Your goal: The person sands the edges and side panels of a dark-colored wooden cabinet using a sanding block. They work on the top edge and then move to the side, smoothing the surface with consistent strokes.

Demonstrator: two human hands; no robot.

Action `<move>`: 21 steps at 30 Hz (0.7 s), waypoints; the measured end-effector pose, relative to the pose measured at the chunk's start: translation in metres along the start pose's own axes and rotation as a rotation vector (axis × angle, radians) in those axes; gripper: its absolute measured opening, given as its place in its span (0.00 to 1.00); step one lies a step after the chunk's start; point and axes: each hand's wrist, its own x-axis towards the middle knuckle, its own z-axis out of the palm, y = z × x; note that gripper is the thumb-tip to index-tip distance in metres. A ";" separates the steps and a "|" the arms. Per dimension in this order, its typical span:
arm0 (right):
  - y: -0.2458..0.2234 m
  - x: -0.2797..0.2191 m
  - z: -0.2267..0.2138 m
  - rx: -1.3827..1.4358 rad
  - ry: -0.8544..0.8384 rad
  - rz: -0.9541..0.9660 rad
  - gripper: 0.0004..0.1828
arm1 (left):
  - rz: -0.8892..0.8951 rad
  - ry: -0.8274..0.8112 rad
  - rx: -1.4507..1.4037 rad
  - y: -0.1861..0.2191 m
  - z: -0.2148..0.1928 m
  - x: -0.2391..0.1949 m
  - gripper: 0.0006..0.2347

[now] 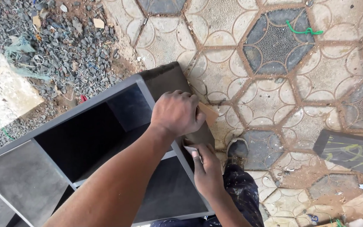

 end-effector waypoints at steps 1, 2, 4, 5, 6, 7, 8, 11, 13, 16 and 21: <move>0.021 0.001 0.002 0.002 -0.002 0.002 0.17 | -0.002 -0.003 0.000 0.001 0.000 0.000 0.13; 0.041 0.003 0.005 -0.046 -0.006 0.019 0.14 | 0.003 -0.015 -0.001 0.001 -0.001 0.000 0.14; 0.054 0.007 0.008 -0.097 -0.006 0.040 0.11 | 0.014 -0.030 -0.007 0.001 -0.002 0.000 0.14; 0.047 0.009 0.008 -0.126 -0.036 0.113 0.12 | 0.011 -0.015 -0.013 0.001 -0.002 0.000 0.14; 0.041 0.014 0.008 -0.154 -0.065 0.178 0.14 | 0.007 0.006 -0.015 0.000 -0.002 0.002 0.14; 0.033 0.012 0.006 -0.157 -0.059 0.175 0.14 | 0.012 0.012 -0.016 0.000 -0.001 0.004 0.14; 0.024 0.007 0.005 -0.084 -0.046 0.076 0.14 | 0.010 0.012 -0.011 0.000 0.001 0.002 0.13; 0.029 0.009 0.000 -0.071 -0.090 0.089 0.14 | 0.006 -0.001 0.025 0.001 -0.013 -0.005 0.13; 0.046 0.020 -0.007 -0.147 -0.106 0.179 0.12 | 0.035 0.022 0.057 0.005 -0.019 0.002 0.13; 0.040 0.019 -0.013 -0.163 -0.201 0.246 0.13 | 0.016 0.022 0.038 0.004 -0.019 -0.001 0.13; 0.027 0.017 -0.013 0.048 -0.292 0.292 0.24 | -0.003 0.025 0.035 0.004 -0.016 0.000 0.13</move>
